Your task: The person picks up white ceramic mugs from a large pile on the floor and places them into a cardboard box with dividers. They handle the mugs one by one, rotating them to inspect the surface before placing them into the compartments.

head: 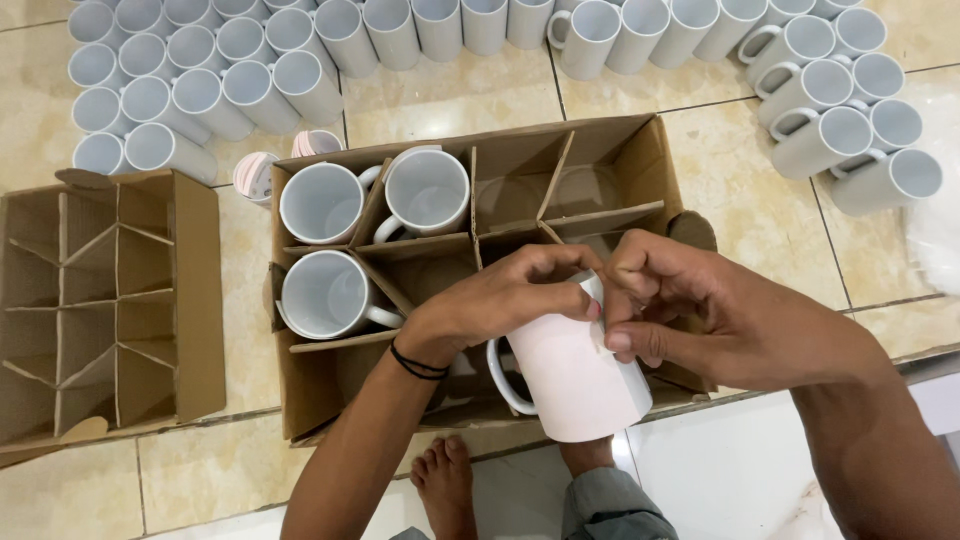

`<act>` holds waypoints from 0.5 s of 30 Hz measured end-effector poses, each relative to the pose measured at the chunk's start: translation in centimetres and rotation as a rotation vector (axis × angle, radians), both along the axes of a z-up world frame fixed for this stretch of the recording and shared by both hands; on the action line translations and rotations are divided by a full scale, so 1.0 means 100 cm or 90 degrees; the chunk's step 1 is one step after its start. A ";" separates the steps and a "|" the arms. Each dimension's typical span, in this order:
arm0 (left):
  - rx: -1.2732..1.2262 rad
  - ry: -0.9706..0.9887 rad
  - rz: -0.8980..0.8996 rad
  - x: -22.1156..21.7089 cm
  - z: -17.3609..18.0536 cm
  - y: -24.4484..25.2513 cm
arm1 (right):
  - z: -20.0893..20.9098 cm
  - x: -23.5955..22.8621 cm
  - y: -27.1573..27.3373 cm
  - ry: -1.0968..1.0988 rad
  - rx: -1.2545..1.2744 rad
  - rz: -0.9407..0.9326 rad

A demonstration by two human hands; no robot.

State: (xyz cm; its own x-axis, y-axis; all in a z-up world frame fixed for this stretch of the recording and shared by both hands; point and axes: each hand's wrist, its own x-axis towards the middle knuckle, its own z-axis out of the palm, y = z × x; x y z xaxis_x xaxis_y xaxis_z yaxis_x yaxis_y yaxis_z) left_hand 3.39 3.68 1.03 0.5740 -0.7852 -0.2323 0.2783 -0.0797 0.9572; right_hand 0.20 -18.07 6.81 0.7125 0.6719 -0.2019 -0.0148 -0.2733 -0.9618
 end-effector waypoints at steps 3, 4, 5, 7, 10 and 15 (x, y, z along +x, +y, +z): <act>-0.012 0.007 0.002 -0.001 0.000 0.001 | 0.006 -0.001 0.003 0.012 -0.074 -0.018; -0.012 0.008 0.003 -0.001 0.000 0.002 | 0.008 -0.002 0.006 0.013 -0.075 -0.016; 0.008 -0.009 0.002 -0.001 0.000 0.002 | 0.010 -0.002 0.008 0.009 -0.125 -0.022; 0.028 -0.024 -0.001 -0.001 0.000 0.001 | 0.013 -0.003 0.010 0.007 -0.176 -0.029; 0.060 -0.039 0.010 -0.001 0.001 0.000 | 0.016 -0.006 0.011 -0.001 -0.237 -0.028; 0.045 -0.009 0.004 -0.003 0.001 -0.001 | 0.016 -0.007 0.010 -0.057 -0.356 -0.001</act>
